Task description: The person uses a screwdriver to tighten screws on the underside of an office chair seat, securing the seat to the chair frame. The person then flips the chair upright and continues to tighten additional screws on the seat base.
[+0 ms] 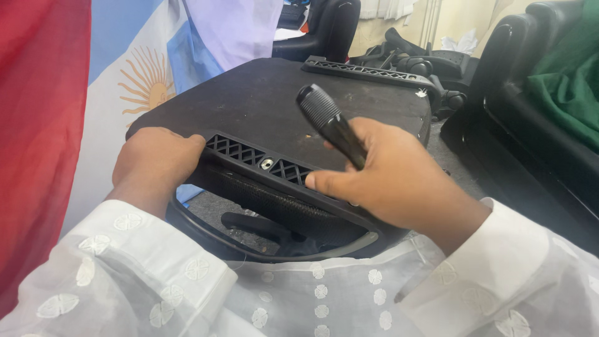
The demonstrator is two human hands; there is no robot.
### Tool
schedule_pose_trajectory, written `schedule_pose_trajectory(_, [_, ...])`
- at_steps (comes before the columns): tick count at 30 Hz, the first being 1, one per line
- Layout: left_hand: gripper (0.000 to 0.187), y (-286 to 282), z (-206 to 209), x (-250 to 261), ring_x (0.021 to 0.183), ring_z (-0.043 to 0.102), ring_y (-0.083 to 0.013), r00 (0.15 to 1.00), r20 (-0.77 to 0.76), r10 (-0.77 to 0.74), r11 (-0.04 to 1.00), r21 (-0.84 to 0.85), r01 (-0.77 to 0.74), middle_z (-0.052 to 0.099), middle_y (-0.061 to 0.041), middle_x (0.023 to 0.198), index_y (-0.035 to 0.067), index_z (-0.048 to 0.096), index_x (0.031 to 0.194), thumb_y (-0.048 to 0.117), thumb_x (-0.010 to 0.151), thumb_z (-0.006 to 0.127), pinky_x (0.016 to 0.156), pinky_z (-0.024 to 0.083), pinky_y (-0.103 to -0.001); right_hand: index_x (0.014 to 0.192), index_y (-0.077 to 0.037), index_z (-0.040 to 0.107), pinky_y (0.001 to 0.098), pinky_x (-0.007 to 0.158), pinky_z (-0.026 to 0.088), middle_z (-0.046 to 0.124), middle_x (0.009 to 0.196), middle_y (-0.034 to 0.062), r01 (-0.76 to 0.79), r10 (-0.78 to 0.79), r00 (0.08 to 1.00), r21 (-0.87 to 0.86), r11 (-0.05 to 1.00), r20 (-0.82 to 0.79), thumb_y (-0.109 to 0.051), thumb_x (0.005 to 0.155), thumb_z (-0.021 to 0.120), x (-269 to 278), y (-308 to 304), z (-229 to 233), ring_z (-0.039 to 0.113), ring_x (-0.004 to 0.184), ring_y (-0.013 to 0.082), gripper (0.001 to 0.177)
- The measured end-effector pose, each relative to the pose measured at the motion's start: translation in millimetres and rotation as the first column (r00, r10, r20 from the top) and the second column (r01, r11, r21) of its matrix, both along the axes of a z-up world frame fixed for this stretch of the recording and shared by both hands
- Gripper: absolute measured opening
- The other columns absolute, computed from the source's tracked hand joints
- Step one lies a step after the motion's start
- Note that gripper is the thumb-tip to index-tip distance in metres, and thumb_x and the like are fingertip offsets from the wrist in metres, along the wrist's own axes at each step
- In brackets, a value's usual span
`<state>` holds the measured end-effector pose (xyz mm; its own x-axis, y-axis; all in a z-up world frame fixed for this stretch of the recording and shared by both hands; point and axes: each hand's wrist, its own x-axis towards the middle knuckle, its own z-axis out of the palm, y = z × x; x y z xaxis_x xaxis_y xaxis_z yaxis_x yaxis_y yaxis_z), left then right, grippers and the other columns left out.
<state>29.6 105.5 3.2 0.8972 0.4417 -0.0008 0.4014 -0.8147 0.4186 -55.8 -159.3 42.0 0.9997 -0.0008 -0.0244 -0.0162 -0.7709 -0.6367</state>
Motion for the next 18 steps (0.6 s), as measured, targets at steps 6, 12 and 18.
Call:
schedule_pose_trajectory(6, [0.045,2,-1,4,0.112,0.065,-0.0372,1.000,-0.003,0.004,0.996,0.085,-0.004,0.071,-0.014,0.120,0.013,0.075,0.117,0.046,0.092,0.057,0.092,0.052,-0.050,0.119,-0.021,0.071,0.0424,0.085,0.055,0.077,0.096,0.0053,-0.094,0.063,0.995,-0.462,0.882,-0.082,-0.049,0.066,0.087,-14,21,11,0.074,0.093,0.0263,0.062])
schedule_pose_trajectory(12, [0.044,19,-14,8,0.104,0.068,-0.0384,0.995,0.054,-0.079,0.997,0.012,0.079,0.074,-0.019,0.112,0.005,0.076,0.109,0.042,0.094,0.056,0.091,0.052,-0.047,0.123,-0.011,0.069,0.0419,0.088,0.055,0.075,0.104,0.0102,-0.061,-0.049,0.988,-0.655,0.754,-0.148,-0.055,0.074,0.086,-8,19,19,0.071,0.103,0.0289,0.067])
schedule_pose_trajectory(18, [0.039,21,-24,4,0.091,0.072,-0.0331,0.966,0.199,-0.163,0.950,-0.235,0.208,0.076,-0.017,0.099,-0.003,0.075,0.096,0.033,0.094,0.059,0.082,0.053,-0.042,0.119,-0.014,0.072,0.0406,0.089,0.055,0.076,0.100,0.0089,-0.003,-0.166,0.968,-0.676,0.737,-0.186,-0.048,0.080,0.084,-5,6,27,0.072,0.101,0.0271,0.053])
